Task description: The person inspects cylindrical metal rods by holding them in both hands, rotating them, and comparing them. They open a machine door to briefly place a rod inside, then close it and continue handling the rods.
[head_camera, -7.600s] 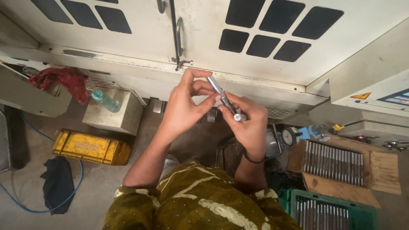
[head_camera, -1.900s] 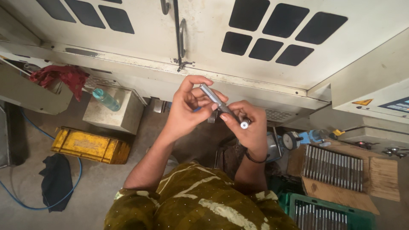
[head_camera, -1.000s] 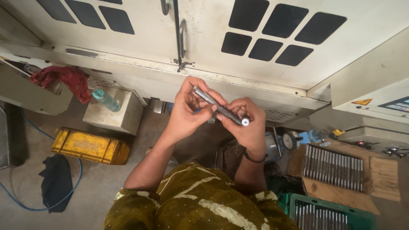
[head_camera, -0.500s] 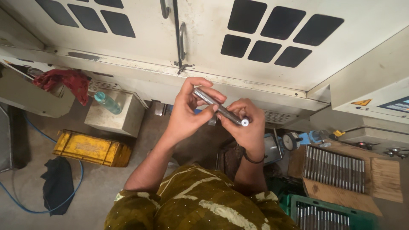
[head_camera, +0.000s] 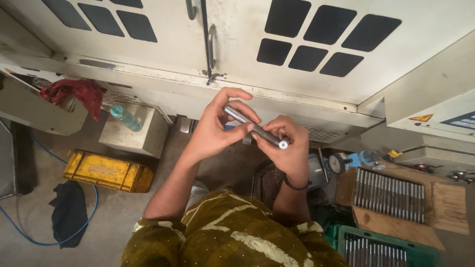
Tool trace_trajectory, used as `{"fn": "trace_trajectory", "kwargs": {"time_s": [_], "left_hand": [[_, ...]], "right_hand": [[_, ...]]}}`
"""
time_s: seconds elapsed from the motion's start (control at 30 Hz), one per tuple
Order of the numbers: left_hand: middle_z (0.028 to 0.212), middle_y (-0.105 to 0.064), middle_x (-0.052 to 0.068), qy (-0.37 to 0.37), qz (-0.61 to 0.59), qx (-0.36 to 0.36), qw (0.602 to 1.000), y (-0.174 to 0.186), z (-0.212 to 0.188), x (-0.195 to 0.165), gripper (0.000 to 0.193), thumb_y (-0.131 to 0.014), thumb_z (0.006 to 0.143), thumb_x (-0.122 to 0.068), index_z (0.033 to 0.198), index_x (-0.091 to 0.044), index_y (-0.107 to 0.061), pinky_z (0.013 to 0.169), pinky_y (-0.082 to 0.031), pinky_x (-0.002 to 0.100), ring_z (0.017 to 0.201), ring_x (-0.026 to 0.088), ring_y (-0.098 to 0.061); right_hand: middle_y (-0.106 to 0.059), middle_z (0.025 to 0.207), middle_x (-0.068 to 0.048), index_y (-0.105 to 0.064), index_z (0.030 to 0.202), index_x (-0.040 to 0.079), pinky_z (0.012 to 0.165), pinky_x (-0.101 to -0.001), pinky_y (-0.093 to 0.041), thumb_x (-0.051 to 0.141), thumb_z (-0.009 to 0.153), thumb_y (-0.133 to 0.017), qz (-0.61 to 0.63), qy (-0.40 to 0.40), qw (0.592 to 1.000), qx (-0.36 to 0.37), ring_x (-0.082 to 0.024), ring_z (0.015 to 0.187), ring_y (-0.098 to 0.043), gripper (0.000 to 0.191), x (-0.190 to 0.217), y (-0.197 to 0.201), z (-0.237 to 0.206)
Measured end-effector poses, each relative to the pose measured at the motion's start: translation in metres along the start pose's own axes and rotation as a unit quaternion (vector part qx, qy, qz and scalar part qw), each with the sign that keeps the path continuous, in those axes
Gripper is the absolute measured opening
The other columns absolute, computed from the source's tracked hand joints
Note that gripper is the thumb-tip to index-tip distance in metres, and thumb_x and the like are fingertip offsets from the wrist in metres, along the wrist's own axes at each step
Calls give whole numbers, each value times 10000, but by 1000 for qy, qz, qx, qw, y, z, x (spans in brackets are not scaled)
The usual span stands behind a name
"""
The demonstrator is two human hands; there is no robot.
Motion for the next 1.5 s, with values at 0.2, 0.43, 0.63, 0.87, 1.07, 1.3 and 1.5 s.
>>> {"fn": "trace_trajectory", "kwargs": {"time_s": [0.2,0.43,0.63,0.87,1.07,1.3,1.5], "left_hand": [[967,-748,57,-27,35,-10,999,-2,0,0,426,-723,881,68,1256,-59,-565,911,-561,288,983,124,-713],[923,-745,50,-46,48,-38,997,-3,2,11,360,-738,869,84,1177,-44,-600,905,-546,284,966,125,-721],[879,-749,45,2,-31,-70,997,-4,3,20,362,-727,859,57,1149,-67,-551,797,-545,272,873,113,-724],[921,-727,54,-43,1,-88,995,-5,5,21,339,-738,912,57,1170,-50,-546,840,-512,259,904,107,-670],[1114,-705,60,-126,293,-19,948,3,-3,-10,230,-748,854,-74,1083,-91,-748,1051,-456,384,1150,250,-613],[1159,-647,21,-126,395,15,910,1,1,-32,170,-828,765,-159,929,-143,-791,1139,-339,450,1270,293,-509],[1146,-646,5,-131,380,11,915,0,4,-29,113,-832,790,-141,885,-132,-771,1151,-347,451,1324,299,-503]], "right_hand": [[-631,768,-5,-636,954,51,557,-212,-392,0,816,-866,2,12,1000,6,-26,649,-540,273,-1,2,-1],[-663,789,-17,-634,967,51,571,-207,-413,-25,822,-846,-1,25,999,22,-31,661,-558,268,0,3,-2],[-640,764,-8,-635,964,50,552,-213,-376,-36,802,-847,1,26,999,26,-32,634,-515,280,-2,3,-2],[-632,776,-9,-639,967,48,564,-214,-368,-38,798,-846,6,21,999,28,-31,643,-500,281,-3,5,-3],[-635,774,-9,-650,955,40,558,-225,-366,-34,792,-848,-10,26,999,26,-39,638,-497,266,0,5,-3],[-639,777,-8,-648,933,37,565,-222,-395,-23,817,-841,-26,28,999,22,-35,641,-521,233,8,4,-1],[-609,727,-4,-662,915,36,555,-224,-375,-22,824,-844,-36,14,999,20,-38,616,-483,212,10,2,2]]}}
Point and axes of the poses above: each hand's wrist, its own z-axis towards the middle knuckle, its own y-axis out of the back of the hand, x = y × z, the point moved 1 cm from there along z, towards the middle knuckle
